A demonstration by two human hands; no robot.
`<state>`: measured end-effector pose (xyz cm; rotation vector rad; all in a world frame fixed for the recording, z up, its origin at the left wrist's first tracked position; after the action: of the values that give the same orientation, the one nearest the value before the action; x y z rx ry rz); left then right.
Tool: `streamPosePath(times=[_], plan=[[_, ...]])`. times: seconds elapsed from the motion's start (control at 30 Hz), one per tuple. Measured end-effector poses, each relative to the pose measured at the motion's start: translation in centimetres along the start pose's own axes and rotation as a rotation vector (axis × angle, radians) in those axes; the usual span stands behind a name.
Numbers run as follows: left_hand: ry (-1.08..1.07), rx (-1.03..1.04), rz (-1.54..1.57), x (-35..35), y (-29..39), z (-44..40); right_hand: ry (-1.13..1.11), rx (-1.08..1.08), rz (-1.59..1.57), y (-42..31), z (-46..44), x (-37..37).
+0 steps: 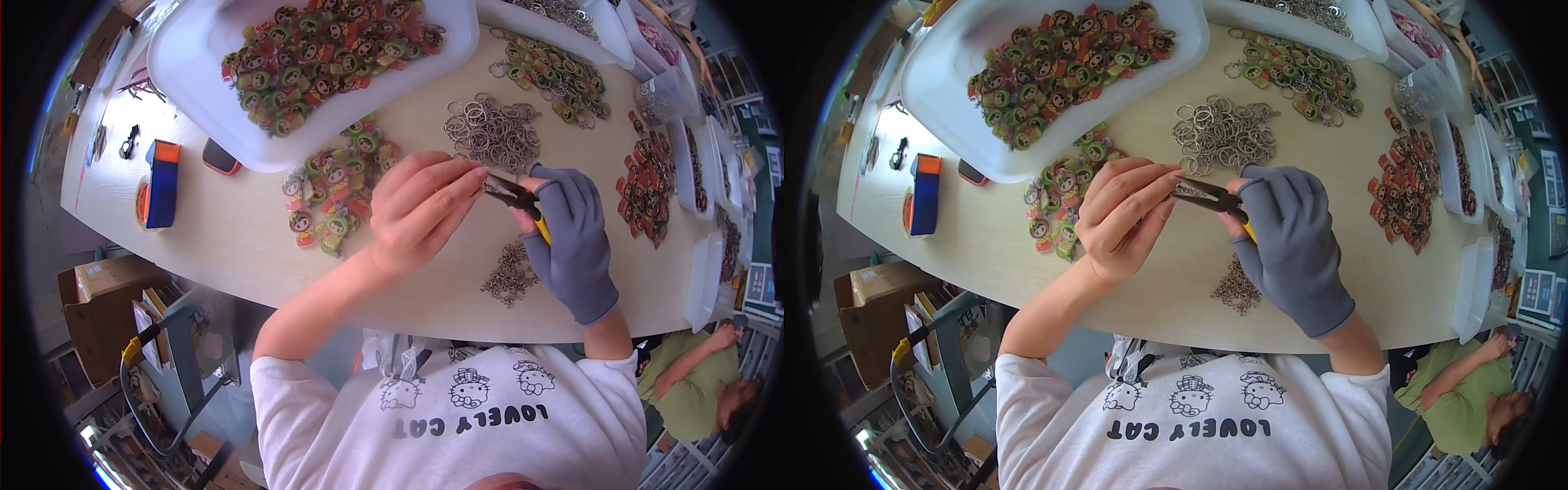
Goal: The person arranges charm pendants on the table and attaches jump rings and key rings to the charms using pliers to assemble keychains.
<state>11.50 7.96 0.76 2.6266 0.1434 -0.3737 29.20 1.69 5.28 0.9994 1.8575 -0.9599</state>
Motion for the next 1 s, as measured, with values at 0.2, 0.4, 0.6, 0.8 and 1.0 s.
streamPosePath(times=[0.2, 0.4, 0.6, 0.8, 1.0], plan=[[-0.012, -0.011, 0.034, -0.3, 0.1, 0.1, -0.002, -0.029, 0.096, -0.5, 0.0, -0.1], [0.000, -0.031, 0.059, -0.4, 0.2, 0.0, 0.000, -0.048, 0.091, -0.6, -0.1, -0.1], [0.022, -0.007, 0.092, -0.3, 0.2, -0.1, -0.005, -0.036, 0.045, -0.4, 0.4, 0.1], [-0.131, -0.040, 0.185, 0.2, -0.2, -0.1, -0.031, -0.013, 0.075, -0.2, 1.0, -0.1], [-0.564, -0.427, 0.006, -5.7, -2.9, -3.7, 0.049, 0.420, 0.274, 8.3, 7.0, -3.0]])
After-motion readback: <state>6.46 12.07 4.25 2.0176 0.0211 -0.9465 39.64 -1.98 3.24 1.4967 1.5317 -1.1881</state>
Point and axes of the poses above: each hand's wrist, its own z-axis away from the middle knuckle, its own x-axis out of the palm, y = z × x, the point moved 2 cm from there along -z, towards the middle knuckle, and after that the axes turned 1 degree about y, right-handed, at the moved point
